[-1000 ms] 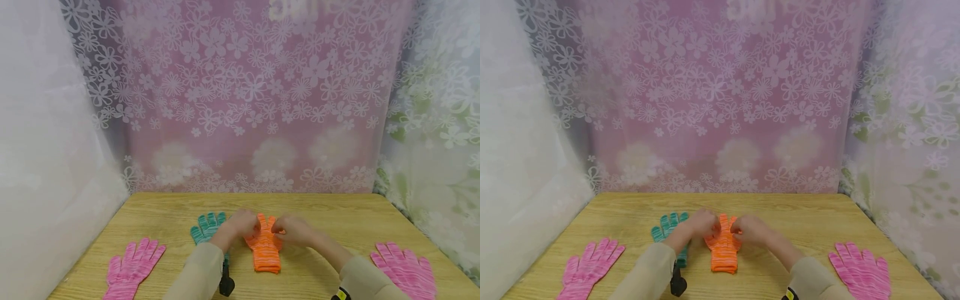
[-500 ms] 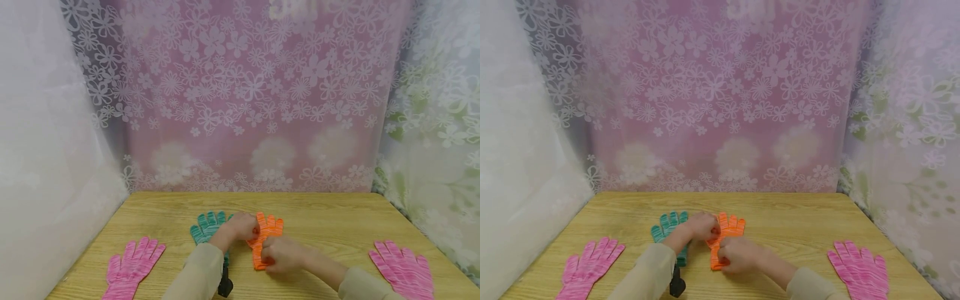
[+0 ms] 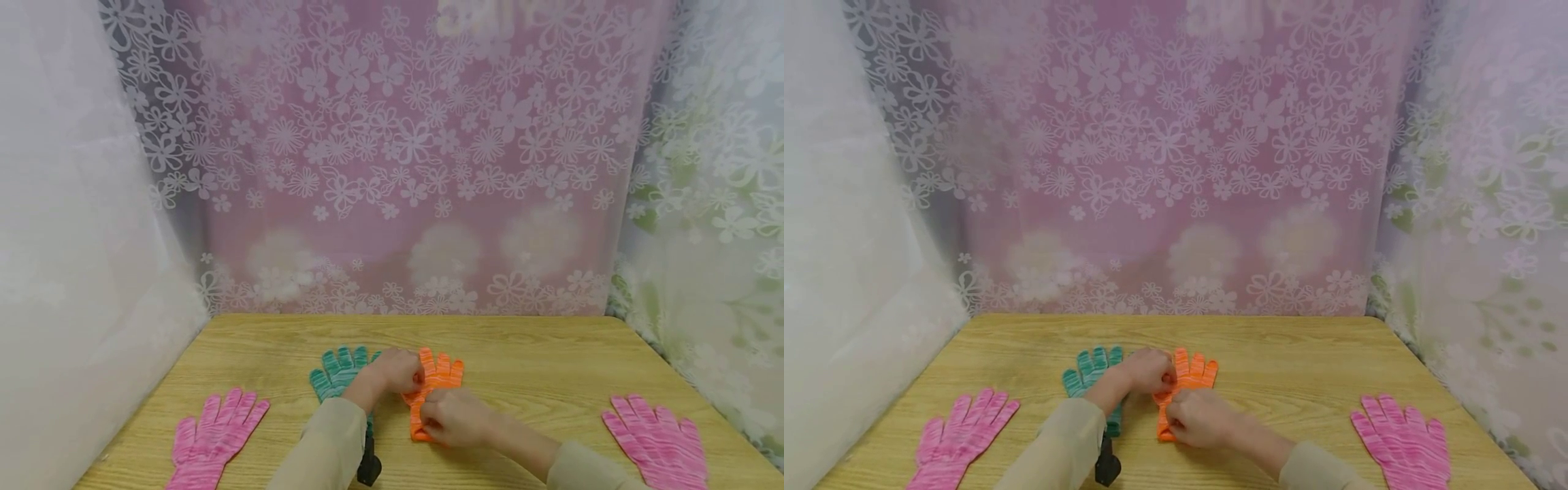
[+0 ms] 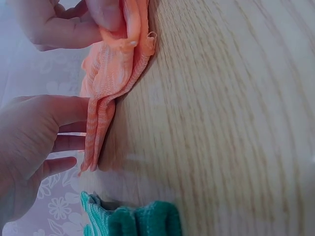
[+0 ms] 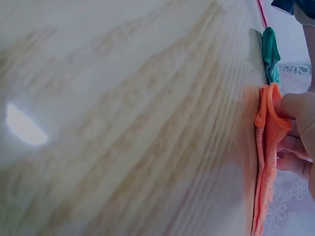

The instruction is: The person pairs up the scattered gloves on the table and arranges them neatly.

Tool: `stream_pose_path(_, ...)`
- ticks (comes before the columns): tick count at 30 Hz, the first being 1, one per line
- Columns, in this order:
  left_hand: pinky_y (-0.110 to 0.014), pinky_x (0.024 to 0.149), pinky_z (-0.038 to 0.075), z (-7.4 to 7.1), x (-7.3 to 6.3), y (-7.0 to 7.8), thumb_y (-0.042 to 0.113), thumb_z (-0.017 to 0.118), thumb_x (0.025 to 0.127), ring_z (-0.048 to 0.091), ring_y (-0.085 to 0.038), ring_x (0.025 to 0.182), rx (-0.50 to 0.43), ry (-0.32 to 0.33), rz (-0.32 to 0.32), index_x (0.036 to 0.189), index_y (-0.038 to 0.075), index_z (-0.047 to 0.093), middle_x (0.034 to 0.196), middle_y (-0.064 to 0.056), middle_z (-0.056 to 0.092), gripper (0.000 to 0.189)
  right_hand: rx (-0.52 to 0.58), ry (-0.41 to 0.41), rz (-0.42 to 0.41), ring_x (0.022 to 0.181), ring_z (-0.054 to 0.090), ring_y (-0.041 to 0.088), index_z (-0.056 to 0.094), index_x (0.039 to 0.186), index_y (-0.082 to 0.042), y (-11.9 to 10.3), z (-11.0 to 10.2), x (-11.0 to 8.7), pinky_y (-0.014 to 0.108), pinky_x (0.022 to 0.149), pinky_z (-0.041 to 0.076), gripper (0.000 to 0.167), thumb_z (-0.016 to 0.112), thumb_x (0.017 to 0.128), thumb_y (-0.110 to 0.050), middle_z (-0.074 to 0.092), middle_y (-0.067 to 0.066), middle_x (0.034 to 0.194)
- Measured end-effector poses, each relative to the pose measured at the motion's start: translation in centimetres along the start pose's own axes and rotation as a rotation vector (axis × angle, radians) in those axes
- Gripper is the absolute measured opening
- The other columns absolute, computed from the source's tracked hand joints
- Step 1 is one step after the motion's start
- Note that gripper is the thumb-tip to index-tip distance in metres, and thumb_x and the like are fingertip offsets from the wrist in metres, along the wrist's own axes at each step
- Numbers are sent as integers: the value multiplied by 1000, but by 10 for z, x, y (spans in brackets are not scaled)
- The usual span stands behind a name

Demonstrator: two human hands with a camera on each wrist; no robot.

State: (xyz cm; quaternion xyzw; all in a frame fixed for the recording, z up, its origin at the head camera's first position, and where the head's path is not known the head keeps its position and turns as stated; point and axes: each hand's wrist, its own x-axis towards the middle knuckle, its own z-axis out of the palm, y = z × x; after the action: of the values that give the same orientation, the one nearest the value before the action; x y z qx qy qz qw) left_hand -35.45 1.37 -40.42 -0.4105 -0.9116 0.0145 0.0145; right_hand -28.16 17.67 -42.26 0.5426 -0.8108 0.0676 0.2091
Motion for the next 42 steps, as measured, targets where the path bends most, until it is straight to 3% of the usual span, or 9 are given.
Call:
stream_pose_path(7, -17, 55, 35, 2, 0, 0, 22, 64, 85, 45, -2, 58, -7, 8, 6, 77, 24, 70, 71, 16, 58, 11, -45, 27, -41, 58, 42, -3, 56, 67, -20, -1, 4, -1, 7, 53, 30, 20, 74, 74, -18, 47, -13, 64)
stream_pose_path(13, -18, 55, 36, -3, -3, -5, 18, 63, 86, 45, -4, 56, -109, -3, 13, 78, 21, 70, 71, 12, 60, 12, -75, -86, -65, 59, 41, -3, 60, 71, -23, 0, 1, -4, 8, 51, 28, 19, 70, 80, -37, 45, -14, 68)
stream_pose_path(16, -19, 55, 37, -10, -7, -10, 16, 62, 87, 45, -4, 57, -173, -17, -35, 81, 19, 72, 77, 11, 62, 12, -105, -154, -75, 61, 39, -2, 59, 75, -23, -1, -3, -4, 10, 50, 27, 19, 69, 78, -39, 42, -14, 70)
stream_pose_path(18, -21, 52, 33, -14, -10, -15, 15, 62, 87, 39, -5, 53, -206, -34, -84, 77, 17, 70, 70, 10, 57, 13, -116, -171, -91, 61, 40, -1, 59, 77, -22, -1, -5, -4, 10, 50, 28, 17, 70, 76, -34, 42, -13, 71)
stream_pose_path(22, -24, 46, 18, -19, -14, -21, 13, 62, 86, 15, -9, 46, -235, -60, -180, 54, 15, 46, 50, 7, 26, 36, -109, -180, -117, 60, 42, -1, 60, 80, -20, -1, -8, -3, 10, 50, 30, 14, 71, 74, -25, 44, -12, 71)
stream_pose_path(25, -25, 47, 11, -20, -16, -22, 11, 62, 86, 5, -10, 48, -193, -35, -201, 52, 16, 28, 50, 5, 11, 49, -99, -215, -112, 61, 43, -1, 61, 82, -20, -1, -11, -2, 11, 51, 31, 13, 72, 75, -24, 45, -12, 72)
stream_pose_path(28, -24, 48, 10, -17, -16, -20, 11, 62, 86, 4, -10, 49, -124, 3, -187, 53, 17, 25, 51, 5, 8, 51, -87, -254, -94, 62, 44, -2, 61, 84, -20, -1, -12, -2, 11, 51, 32, 14, 71, 76, -25, 46, -12, 74)
stream_pose_path(38, -25, 54, 25, 4, -11, -20, 12, 65, 83, 24, -10, 48, 56, 85, -153, 55, 17, 44, 50, 6, 32, 35, -57, -274, -89, 64, 43, -4, 63, 86, -19, -1, -11, -2, 10, 52, 34, 15, 73, 76, -23, 48, -12, 76)
stream_pose_path(42, -24, 53, 25, 7, -8, -22, 9, 62, 86, 24, -10, 48, 102, 128, -122, 59, 16, 47, 50, 4, 31, 32, -75, -269, -95, 64, 44, -3, 63, 85, -20, -2, -12, -1, 11, 52, 35, 15, 73, 75, -24, 47, -12, 76)
